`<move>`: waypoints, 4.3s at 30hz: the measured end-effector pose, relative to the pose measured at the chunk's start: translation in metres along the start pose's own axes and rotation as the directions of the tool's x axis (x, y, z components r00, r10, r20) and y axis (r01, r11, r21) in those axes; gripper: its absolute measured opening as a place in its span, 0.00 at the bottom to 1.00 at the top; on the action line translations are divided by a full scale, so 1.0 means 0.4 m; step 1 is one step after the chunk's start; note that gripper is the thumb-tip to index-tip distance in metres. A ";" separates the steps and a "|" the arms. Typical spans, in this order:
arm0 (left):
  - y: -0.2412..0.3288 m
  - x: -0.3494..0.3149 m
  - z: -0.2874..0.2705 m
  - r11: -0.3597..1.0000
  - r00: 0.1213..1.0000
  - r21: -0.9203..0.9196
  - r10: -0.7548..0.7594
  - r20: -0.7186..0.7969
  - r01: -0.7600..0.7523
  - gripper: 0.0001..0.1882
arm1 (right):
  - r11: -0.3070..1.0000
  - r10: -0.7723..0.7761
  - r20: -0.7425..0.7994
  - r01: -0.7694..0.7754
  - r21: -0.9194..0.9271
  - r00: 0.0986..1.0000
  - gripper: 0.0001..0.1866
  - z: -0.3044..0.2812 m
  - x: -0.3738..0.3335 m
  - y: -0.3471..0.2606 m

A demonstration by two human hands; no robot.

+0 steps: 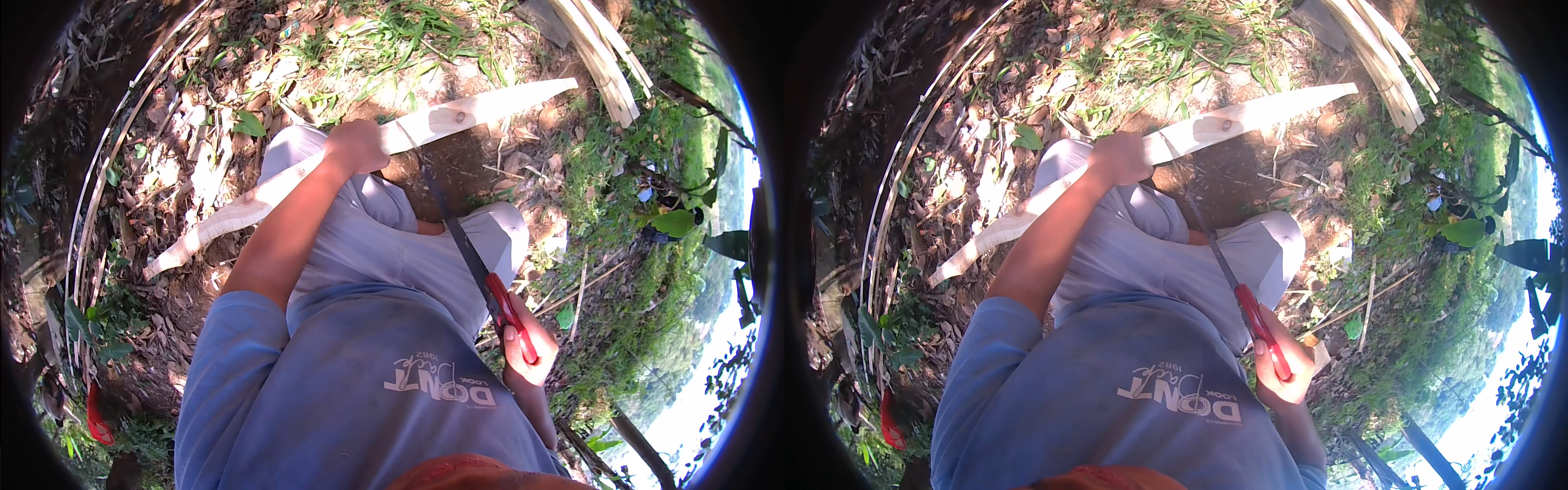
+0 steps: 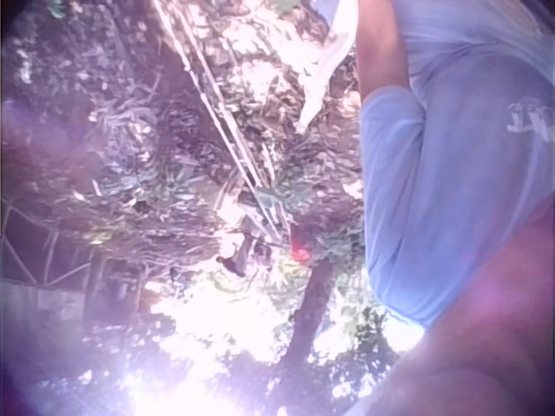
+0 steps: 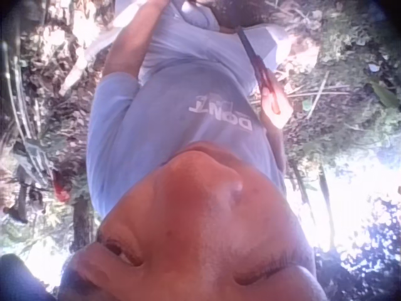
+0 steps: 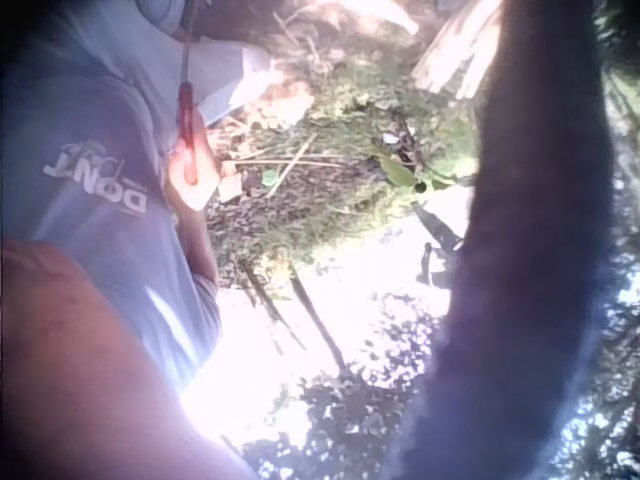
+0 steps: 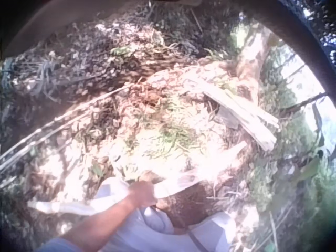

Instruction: The person sits on the ground and uses a red-handled hand saw to cut a long, thin piece of light-colored wood. They hold the wood with their left hand and saw with their right hand, eventually cutting the piece into smaller segments.

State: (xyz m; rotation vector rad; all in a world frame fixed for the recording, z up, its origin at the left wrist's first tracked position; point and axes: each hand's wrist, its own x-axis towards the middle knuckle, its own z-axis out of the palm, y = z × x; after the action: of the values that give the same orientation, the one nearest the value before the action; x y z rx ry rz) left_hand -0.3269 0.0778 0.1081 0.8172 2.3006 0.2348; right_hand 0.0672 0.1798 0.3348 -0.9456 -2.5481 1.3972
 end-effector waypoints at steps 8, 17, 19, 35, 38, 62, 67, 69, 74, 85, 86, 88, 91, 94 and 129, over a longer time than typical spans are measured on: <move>-0.001 0.007 -0.013 0.999 1.000 -0.036 -0.002 0.016 0.003 0.20 | 0.999 0.052 -0.085 -0.052 0.012 0.995 0.23 -0.019 0.032 0.027; -0.004 0.005 -0.019 0.997 1.000 -0.080 -0.003 0.017 0.005 0.21 | 0.995 0.098 -0.113 -0.093 0.048 0.989 0.25 -0.014 0.038 0.022; -0.006 0.007 -0.013 0.996 1.000 -0.085 0.009 0.008 -0.008 0.22 | 0.999 0.031 -0.104 -0.026 0.047 0.994 0.25 0.005 0.022 0.029; -0.009 0.018 -0.003 0.996 1.000 -0.089 0.018 0.016 -0.017 0.26 | 0.974 -0.205 0.005 0.204 -0.098 0.979 0.25 0.195 0.120 0.138; -0.013 0.013 0.005 0.997 1.000 -0.078 -0.003 0.011 0.004 0.26 | 0.991 -0.104 -0.067 0.109 0.082 0.992 0.23 0.251 0.274 0.101; -0.006 0.009 0.000 1.000 1.000 0.002 -0.025 0.016 0.025 0.26 | 0.925 -0.215 -0.183 0.260 0.277 0.959 0.23 0.575 0.702 0.189; 0.002 0.014 -0.006 0.999 0.995 -0.016 -0.027 0.095 0.028 0.29 | 0.938 -0.116 -0.104 0.144 0.317 0.988 0.22 0.524 0.660 0.195; -0.032 0.034 0.009 0.995 1.000 -0.103 0.010 0.010 -0.009 0.28 | 0.931 -0.130 -0.132 0.167 0.326 0.983 0.22 0.487 0.590 0.198; -0.050 0.049 -0.002 0.983 0.998 -0.186 0.020 0.061 -0.008 0.26 | 0.991 0.030 -0.053 -0.023 0.128 0.998 0.23 0.260 0.249 0.209; 0.001 0.017 0.006 1.000 1.000 -0.019 -0.025 0.020 0.025 0.24 | 0.998 0.044 -0.009 -0.044 0.038 0.999 0.22 0.096 0.124 0.105; 0.003 0.014 0.007 1.000 0.999 -0.008 -0.022 0.024 0.022 0.24 | 0.999 0.014 -0.011 -0.014 0.052 1.000 0.22 0.127 0.164 0.108; 0.004 0.008 0.004 1.000 0.999 0.009 -0.027 0.023 0.027 0.23 | 0.997 -0.008 -0.011 0.008 0.083 1.000 0.22 0.195 0.250 0.096; 0.008 0.003 -0.005 1.000 0.999 0.008 -0.025 0.024 0.025 0.24 | 0.979 -0.159 -0.097 0.170 0.116 0.983 0.22 0.293 0.386 0.091; 0.010 -0.010 -0.009 0.999 0.999 0.007 -0.032 0.000 0.032 0.24 | 0.956 -0.219 -0.139 0.241 0.168 0.966 0.20 0.375 0.498 0.102; -0.026 0.024 0.010 0.990 0.998 -0.126 0.052 -0.042 -0.057 0.24 | 0.999 0.049 0.045 -0.050 0.012 0.998 0.22 0.064 0.066 0.096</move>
State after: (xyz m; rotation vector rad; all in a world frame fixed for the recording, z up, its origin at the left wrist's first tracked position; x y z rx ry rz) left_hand -0.3350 0.0755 0.0961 0.8176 2.2754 0.4205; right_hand 0.0554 0.1906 0.2841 -0.9932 -2.5608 1.4623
